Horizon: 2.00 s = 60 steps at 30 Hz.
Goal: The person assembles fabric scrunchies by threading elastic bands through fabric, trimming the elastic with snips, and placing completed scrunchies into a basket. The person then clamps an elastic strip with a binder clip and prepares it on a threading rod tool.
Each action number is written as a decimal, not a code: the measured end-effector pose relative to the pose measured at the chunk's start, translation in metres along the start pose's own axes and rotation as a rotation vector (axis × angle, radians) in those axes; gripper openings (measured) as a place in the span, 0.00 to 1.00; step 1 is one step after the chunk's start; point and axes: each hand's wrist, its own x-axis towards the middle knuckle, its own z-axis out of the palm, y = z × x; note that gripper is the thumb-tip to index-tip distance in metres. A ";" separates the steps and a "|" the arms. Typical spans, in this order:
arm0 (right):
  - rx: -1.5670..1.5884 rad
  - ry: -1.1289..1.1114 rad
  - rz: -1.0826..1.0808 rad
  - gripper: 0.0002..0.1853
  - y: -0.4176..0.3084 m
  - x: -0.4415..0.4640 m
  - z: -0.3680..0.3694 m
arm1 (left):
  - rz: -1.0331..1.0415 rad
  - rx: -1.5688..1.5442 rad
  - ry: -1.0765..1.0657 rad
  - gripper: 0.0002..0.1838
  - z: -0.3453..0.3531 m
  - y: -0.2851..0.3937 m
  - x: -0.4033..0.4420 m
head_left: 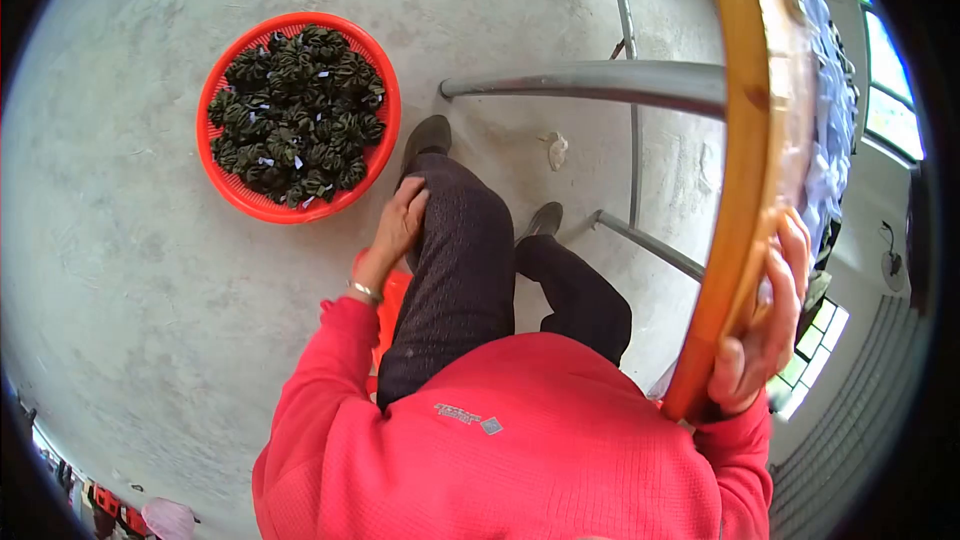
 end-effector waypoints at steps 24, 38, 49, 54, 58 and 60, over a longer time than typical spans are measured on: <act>1.330 0.158 -0.576 0.08 -0.080 -0.181 -0.143 | 0.111 0.992 -0.398 0.20 -0.003 0.162 -0.081; 1.260 0.420 -0.693 0.10 -0.098 -0.309 -0.164 | 0.347 1.283 -0.656 0.24 0.048 0.208 -0.132; 1.228 0.480 -0.635 0.11 -0.100 -0.325 -0.160 | 0.404 1.306 -0.801 0.23 0.063 0.205 -0.144; 1.184 0.480 -0.574 0.11 -0.096 -0.325 -0.159 | 0.466 1.262 -0.840 0.22 0.066 0.200 -0.141; 1.048 0.504 -0.349 0.12 -0.083 -0.324 -0.151 | 0.503 1.210 -0.859 0.21 0.069 0.202 -0.144; 0.818 0.551 -0.102 0.12 -0.063 -0.324 -0.136 | 0.526 1.209 -0.891 0.20 0.073 0.212 -0.146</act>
